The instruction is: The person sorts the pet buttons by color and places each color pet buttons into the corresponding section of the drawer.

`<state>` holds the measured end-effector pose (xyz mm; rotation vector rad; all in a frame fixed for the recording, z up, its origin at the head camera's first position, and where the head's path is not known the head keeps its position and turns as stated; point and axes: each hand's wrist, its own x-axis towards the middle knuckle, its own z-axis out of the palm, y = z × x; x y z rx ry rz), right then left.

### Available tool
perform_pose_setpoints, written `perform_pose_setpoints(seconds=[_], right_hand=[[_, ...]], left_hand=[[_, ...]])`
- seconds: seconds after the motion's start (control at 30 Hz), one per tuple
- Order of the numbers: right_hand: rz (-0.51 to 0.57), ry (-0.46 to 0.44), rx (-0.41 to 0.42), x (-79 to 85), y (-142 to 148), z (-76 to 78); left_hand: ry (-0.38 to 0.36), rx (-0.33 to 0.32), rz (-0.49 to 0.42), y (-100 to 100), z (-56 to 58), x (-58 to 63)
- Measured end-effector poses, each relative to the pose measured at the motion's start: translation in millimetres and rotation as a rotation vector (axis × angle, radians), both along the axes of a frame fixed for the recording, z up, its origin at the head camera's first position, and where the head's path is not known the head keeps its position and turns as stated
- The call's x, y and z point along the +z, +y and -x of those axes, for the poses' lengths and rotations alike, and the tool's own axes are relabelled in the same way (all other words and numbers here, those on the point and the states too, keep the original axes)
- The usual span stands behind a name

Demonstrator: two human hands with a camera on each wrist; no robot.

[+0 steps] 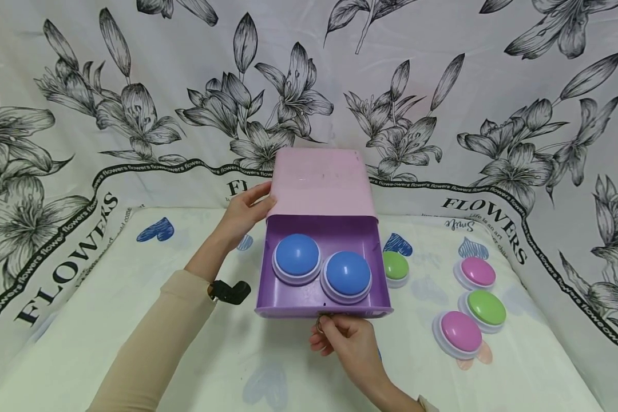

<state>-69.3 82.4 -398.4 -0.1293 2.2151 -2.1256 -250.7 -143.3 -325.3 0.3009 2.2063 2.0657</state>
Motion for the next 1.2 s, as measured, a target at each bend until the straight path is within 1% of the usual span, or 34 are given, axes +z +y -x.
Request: perform_pose_setpoints(seconds=[0.13, 0.23, 0.47, 0.67, 0.83, 1.03, 1.13, 1.2], right_hand=[[-0.001, 0.018, -0.008, 3.4, 0.7, 3.9], [-0.001, 0.026, -0.003, 4.7, 0.5, 6.7], [-0.018, 0.025, 0.003, 6.3, -1.6, 14.0], [-0.010, 0.019, 0.003, 9.9, 0.0, 25.6], [-0.016, 0.023, 0.022, 12.2, -0.2, 30.4], [-0.027, 0.061, 0.018, 14.0, 0.7, 41.8], [-0.026, 0.086, 0.022, 14.4, 1.6, 49.0], [-0.025, 0.093, 0.022, 14.6, 1.9, 53.8]], left_hand=[[0.010, 0.008, 0.005, -1.6, 6.5, -7.8], [0.011, 0.009, -0.004, -2.2, 8.4, -10.3], [0.004, 0.011, 0.004, -1.7, 5.4, -6.4], [0.002, 0.017, 0.011, -1.8, 7.2, -9.9], [0.007, 0.017, 0.017, -1.9, 6.9, -10.1], [0.009, 0.017, 0.032, -1.2, 6.7, -10.0], [0.001, 0.016, 0.033, -0.4, 4.2, -7.1], [-0.007, 0.014, 0.030, 0.7, 0.9, -2.6]])
